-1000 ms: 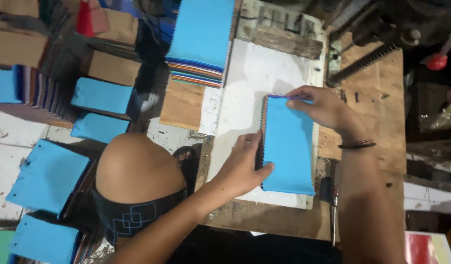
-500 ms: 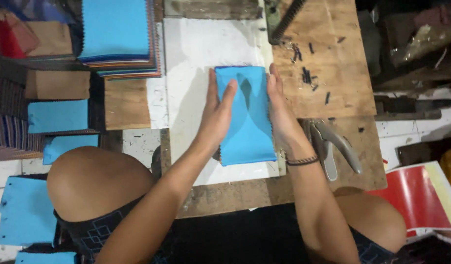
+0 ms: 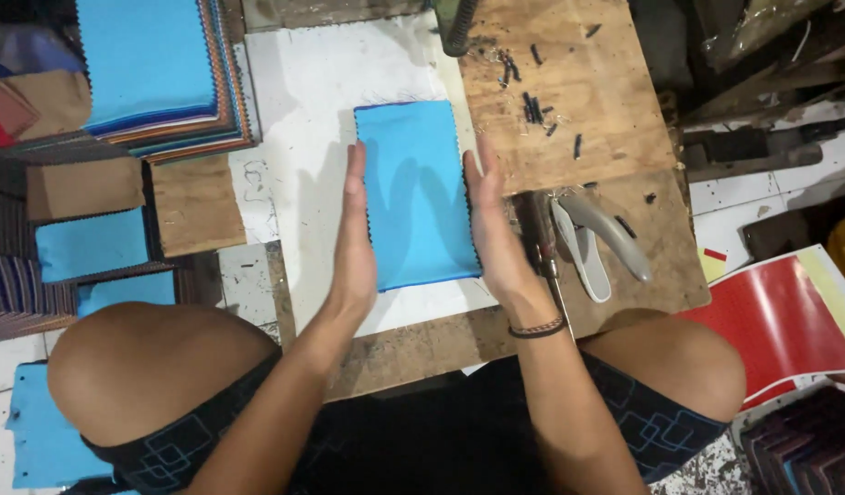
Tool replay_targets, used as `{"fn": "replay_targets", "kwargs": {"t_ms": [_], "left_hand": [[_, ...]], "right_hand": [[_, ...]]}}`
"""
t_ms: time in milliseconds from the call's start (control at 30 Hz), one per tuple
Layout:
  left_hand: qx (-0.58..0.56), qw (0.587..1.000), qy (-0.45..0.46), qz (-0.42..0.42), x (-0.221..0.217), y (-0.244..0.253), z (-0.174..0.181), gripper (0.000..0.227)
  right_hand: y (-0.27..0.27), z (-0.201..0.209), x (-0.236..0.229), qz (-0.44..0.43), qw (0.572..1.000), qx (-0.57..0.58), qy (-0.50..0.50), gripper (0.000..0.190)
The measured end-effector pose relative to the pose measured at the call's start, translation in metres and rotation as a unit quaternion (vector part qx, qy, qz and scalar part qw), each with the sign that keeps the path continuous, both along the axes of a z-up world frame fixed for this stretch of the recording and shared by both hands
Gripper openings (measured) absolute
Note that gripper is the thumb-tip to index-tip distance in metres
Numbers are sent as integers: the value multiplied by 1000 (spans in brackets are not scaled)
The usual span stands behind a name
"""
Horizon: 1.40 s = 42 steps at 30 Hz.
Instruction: Aligning stacks of material samples and using a drill press to punch holes through them for binding into sample books.
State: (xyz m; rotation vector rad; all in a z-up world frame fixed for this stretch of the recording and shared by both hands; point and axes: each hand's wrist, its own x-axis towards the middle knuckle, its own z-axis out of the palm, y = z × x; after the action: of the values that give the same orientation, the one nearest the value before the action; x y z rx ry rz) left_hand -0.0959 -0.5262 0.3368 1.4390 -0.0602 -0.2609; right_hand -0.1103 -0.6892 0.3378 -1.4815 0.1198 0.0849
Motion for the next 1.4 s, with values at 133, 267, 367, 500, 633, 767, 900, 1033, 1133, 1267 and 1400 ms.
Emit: {"fn": "replay_targets", "kwargs": {"t_ms": [133, 267, 367, 500, 633, 767, 900, 1033, 1133, 1267, 1400], "left_hand": [[80, 996, -25, -16, -21, 25, 17, 88], [283, 916, -286, 12, -52, 60, -33, 46], [271, 898, -346, 22, -66, 68, -35, 39], [322, 849, -419, -3, -66, 74, -44, 30], [400, 811, -426, -24, -60, 72, -34, 24], [387, 816, -430, -4, -54, 67, -19, 19], [389, 803, -452, -9, -48, 67, -17, 18], [378, 813, -442, -16, -47, 68, -14, 12], [381, 818, -431, -18, -47, 68, -12, 9], [394, 803, -447, -2, -46, 67, -20, 10], [380, 815, -437, 7, -44, 65, -18, 8]], "right_hand": [[-18, 28, -20, -16, 994, -91, -55, 89], [-51, 14, -51, 0, 947, -291, -134, 32], [-45, 20, -65, 61, 887, -396, -229, 35], [-36, 20, -65, 81, 847, -446, -276, 23], [-36, 21, -62, 76, 792, -518, -313, 17], [-32, 27, -61, 70, 793, -512, -321, 21], [-32, 33, -60, 72, 784, -530, -315, 23], [-32, 38, -56, 82, 779, -538, -312, 27], [-35, 35, -55, 90, 777, -543, -307, 26], [-35, 34, -54, 92, 778, -543, -302, 23], [-39, 26, -53, 84, 758, -565, -314, 22]]}}
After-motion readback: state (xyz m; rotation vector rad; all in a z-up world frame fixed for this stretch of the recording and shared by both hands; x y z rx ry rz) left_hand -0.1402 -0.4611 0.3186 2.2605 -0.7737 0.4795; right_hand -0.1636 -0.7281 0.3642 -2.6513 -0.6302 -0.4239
